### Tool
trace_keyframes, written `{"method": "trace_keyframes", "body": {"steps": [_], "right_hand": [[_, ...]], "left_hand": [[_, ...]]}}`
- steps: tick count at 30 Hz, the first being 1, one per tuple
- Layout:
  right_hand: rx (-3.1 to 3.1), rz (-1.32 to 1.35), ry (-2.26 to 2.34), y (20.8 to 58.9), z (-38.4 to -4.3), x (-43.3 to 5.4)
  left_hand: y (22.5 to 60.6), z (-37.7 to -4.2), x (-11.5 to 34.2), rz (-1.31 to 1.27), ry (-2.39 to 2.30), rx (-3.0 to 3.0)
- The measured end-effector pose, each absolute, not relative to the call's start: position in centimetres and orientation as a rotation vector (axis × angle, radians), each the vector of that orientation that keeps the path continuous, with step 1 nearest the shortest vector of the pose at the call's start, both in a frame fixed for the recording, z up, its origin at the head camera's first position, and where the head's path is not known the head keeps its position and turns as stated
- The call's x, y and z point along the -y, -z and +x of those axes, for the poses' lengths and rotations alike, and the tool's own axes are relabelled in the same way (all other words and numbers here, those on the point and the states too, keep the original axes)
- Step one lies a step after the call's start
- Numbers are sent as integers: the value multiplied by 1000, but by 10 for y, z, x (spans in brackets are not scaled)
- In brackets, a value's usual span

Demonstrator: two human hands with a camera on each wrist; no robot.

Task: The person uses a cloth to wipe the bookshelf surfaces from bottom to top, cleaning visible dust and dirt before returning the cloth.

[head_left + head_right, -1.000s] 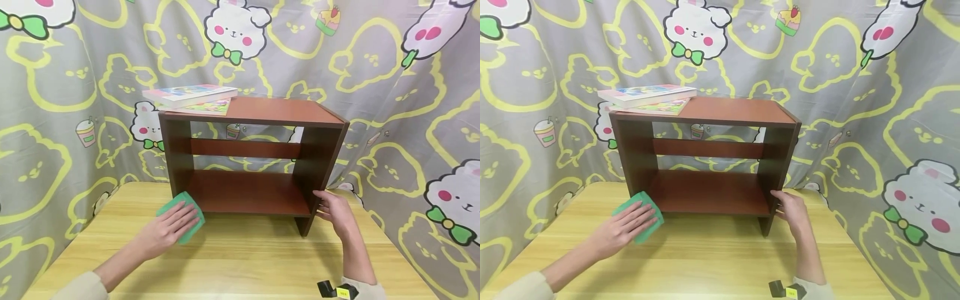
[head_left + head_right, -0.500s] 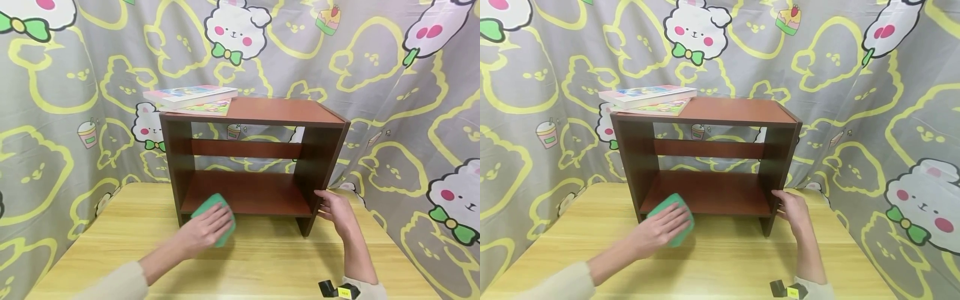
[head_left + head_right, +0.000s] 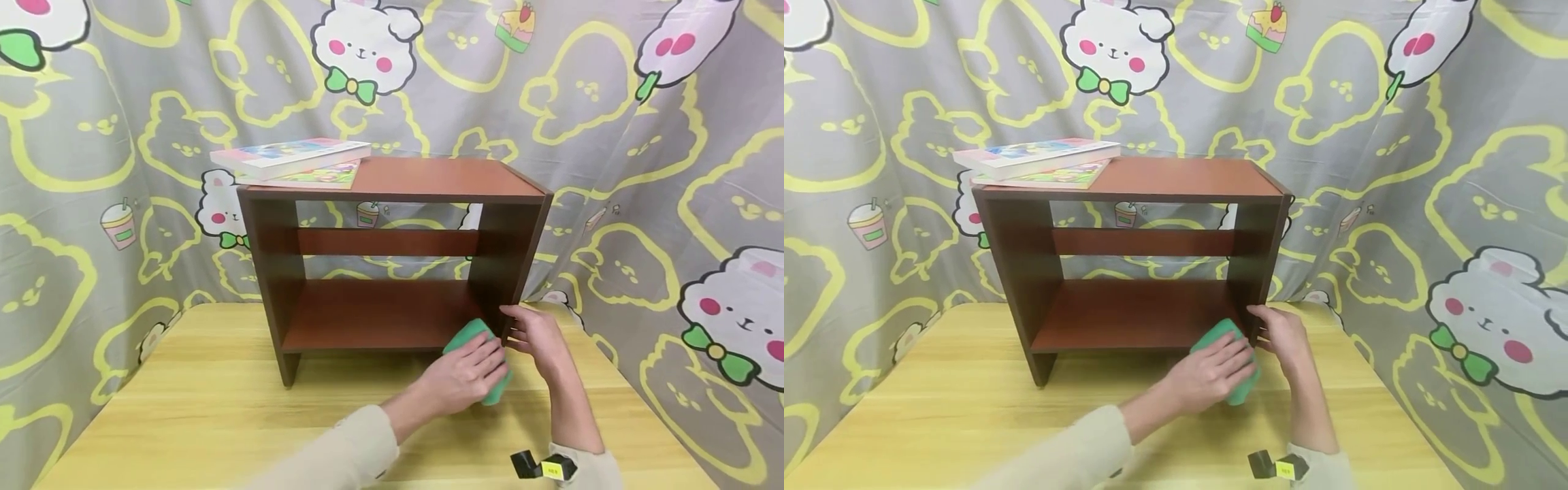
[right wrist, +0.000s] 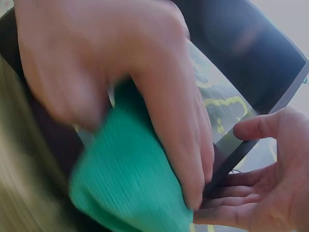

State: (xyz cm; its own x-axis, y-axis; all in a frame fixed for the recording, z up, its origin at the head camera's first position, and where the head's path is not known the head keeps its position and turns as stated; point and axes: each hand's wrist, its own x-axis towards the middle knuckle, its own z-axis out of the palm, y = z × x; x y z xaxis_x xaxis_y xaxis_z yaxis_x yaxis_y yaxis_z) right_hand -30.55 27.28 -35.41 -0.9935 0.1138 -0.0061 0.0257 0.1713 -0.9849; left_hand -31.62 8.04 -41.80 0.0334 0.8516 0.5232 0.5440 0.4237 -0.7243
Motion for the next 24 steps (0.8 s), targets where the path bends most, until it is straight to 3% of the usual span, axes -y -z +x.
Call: {"method": "trace_keyframes", "body": {"steps": [8,24], "right_hand": [[2353,-128,-1993,349,-309,-267],[2380,-160,-2002,353,-306,-271]], "left_hand": [[416,-319,-61,-1225,-337,1737],[416,-305,123,-1261,-374,1665]]}}
